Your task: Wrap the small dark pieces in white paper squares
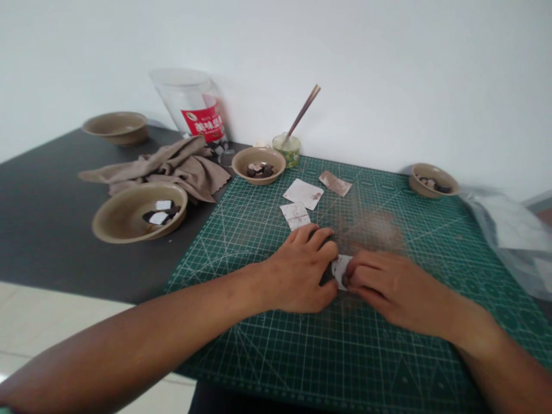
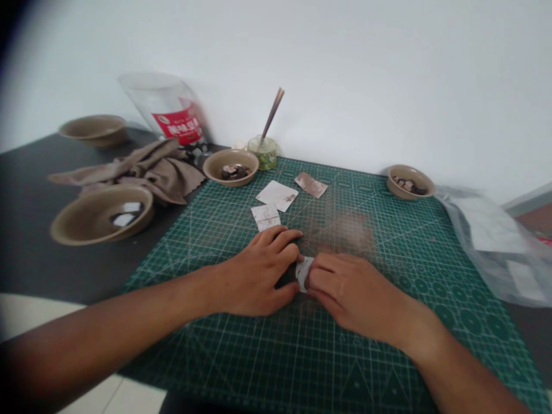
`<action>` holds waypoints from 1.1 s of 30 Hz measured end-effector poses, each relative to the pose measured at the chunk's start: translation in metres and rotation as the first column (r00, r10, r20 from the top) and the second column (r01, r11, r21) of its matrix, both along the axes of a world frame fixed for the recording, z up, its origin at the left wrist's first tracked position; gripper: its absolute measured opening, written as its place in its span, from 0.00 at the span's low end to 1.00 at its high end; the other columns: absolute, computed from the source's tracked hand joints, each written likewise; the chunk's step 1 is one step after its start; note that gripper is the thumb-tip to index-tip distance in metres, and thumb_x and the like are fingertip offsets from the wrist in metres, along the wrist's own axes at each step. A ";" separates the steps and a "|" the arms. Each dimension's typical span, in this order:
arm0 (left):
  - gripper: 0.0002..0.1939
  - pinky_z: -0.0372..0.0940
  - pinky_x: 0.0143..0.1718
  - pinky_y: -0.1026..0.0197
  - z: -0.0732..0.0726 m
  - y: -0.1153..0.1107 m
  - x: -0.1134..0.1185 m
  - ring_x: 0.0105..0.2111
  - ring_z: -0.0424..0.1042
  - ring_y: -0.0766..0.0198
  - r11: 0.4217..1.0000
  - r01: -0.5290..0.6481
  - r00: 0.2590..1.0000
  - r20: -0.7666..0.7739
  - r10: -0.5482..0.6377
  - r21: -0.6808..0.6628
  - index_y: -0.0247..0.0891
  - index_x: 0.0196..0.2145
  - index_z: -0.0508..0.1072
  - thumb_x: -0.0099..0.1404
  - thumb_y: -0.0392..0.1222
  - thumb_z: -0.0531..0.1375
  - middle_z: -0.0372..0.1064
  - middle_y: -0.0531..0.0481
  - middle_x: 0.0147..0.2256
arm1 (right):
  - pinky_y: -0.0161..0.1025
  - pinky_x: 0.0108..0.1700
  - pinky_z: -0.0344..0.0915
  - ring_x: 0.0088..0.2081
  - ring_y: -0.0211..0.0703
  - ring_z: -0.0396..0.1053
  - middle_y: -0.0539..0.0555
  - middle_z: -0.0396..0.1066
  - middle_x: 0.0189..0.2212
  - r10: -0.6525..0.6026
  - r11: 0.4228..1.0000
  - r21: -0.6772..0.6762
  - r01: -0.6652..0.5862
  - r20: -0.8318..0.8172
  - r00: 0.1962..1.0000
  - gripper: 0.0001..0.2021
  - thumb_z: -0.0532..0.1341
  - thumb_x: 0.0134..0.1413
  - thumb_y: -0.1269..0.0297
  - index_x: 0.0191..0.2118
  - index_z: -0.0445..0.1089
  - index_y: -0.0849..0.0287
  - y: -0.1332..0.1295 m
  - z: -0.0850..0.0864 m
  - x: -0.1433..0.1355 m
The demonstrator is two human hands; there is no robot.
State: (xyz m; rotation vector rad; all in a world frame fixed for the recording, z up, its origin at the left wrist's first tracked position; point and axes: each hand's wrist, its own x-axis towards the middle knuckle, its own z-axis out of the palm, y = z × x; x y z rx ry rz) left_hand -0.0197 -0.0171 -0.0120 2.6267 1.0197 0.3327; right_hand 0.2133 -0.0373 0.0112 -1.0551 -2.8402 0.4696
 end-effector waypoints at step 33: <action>0.15 0.55 0.64 0.38 -0.001 0.000 0.000 0.63 0.53 0.39 1.000 -0.005 1.000 0.003 0.005 0.011 0.36 0.46 0.67 0.64 0.46 0.58 0.59 0.38 0.61 | 0.43 0.41 0.63 0.39 0.44 0.68 0.53 0.69 0.39 -0.053 0.998 -0.025 0.054 0.034 0.998 0.07 0.55 0.68 0.70 0.39 0.69 0.57 0.003 -0.003 -0.001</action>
